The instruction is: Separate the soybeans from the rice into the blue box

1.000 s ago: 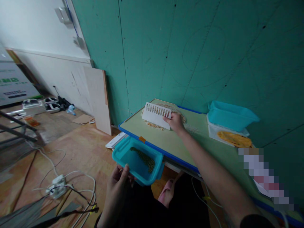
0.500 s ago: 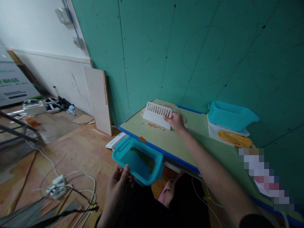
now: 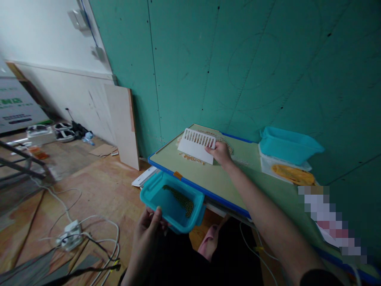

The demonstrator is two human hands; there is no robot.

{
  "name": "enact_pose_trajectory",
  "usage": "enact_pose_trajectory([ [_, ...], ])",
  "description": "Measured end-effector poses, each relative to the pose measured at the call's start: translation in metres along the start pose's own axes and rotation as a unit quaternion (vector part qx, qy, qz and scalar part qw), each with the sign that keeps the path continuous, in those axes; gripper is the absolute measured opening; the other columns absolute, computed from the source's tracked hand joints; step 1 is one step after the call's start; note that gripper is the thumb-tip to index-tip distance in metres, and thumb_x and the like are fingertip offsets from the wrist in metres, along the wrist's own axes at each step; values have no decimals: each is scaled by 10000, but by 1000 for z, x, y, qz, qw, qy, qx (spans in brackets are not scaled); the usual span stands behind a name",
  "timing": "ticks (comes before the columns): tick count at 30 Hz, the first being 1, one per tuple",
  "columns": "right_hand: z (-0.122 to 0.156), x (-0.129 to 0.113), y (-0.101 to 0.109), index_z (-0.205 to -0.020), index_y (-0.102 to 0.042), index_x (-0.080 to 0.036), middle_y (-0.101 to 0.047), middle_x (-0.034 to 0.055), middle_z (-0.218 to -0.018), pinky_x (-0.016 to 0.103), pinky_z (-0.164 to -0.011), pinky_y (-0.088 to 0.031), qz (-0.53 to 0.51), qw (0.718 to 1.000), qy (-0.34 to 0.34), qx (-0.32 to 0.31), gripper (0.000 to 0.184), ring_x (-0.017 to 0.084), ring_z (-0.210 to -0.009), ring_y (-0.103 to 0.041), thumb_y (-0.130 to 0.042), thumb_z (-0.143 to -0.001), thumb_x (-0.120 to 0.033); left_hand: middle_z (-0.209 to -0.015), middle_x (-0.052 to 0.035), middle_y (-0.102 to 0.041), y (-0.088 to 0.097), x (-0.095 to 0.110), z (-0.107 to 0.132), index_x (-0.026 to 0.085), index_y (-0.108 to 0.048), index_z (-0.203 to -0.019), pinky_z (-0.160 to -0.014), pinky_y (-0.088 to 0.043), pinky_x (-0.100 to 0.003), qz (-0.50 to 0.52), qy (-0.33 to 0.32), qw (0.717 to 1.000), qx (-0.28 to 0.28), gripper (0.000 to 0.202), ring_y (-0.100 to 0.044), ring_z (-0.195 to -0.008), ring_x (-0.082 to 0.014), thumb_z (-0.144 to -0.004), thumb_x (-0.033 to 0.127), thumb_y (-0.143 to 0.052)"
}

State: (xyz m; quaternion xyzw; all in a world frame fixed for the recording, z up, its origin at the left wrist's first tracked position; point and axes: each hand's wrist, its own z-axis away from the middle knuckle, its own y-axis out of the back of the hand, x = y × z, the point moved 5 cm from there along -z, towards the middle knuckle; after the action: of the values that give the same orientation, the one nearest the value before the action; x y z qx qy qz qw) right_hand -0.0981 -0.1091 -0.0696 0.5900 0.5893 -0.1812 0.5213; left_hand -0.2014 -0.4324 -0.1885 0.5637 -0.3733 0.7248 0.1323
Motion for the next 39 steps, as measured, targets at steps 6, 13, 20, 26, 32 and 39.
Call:
enact_pose_trajectory([
  [6,-4,3,3,-779,-719,-119,-740,74,-764,264,-602,-469,2,1000,11,5,165,190,-682,-661,-697,-654,-225,-530,24,-619,2,-4,-1,191,-573,-712,-446,-397,-194,8,9,1000,2,305,-541,-450,-108,-769,453,-718],
  [13,-9,9,6,-782,-716,-130,-740,66,-772,259,-592,-472,-18,999,27,9,181,189,-689,-659,-697,-655,-257,-536,34,-615,2,-5,-1,193,-572,-728,-440,-400,-189,18,13,1000,4,284,-538,-448,-103,-779,433,-715],
  [20,-6,4,3,-758,-712,-111,-737,74,-751,249,-560,-457,-17,1000,8,-16,158,185,-656,-653,-699,-646,-221,-542,29,-608,2,-4,0,186,-591,-740,-438,-396,-197,12,13,1000,9,294,-531,-450,-107,-759,446,-729],
  [26,-9,8,9,-766,-717,-115,-738,73,-747,253,-565,-458,-4,1000,8,6,164,182,-652,-649,-699,-642,-220,-546,33,-598,2,-5,-1,189,-588,-723,-447,-403,-199,19,13,1000,9,301,-537,-459,-108,-746,449,-738],
  [32,-7,7,8,-760,-717,-109,-736,81,-754,257,-570,-458,-14,1000,5,-10,166,186,-655,-649,-703,-639,-221,-533,36,-598,4,-7,-3,190,-590,-735,-431,-393,-198,8,14,1000,12,308,-532,-441,-108,-740,458,-739],
  [39,-7,9,15,-735,-718,-106,-716,65,-688,245,-547,-431,17,1000,1,3,172,172,-613,-618,-709,-636,-247,-522,29,-609,6,-9,-3,193,-581,-749,-438,-402,-202,6,10,1000,16,303,-536,-439,-112,-744,451,-740],
])
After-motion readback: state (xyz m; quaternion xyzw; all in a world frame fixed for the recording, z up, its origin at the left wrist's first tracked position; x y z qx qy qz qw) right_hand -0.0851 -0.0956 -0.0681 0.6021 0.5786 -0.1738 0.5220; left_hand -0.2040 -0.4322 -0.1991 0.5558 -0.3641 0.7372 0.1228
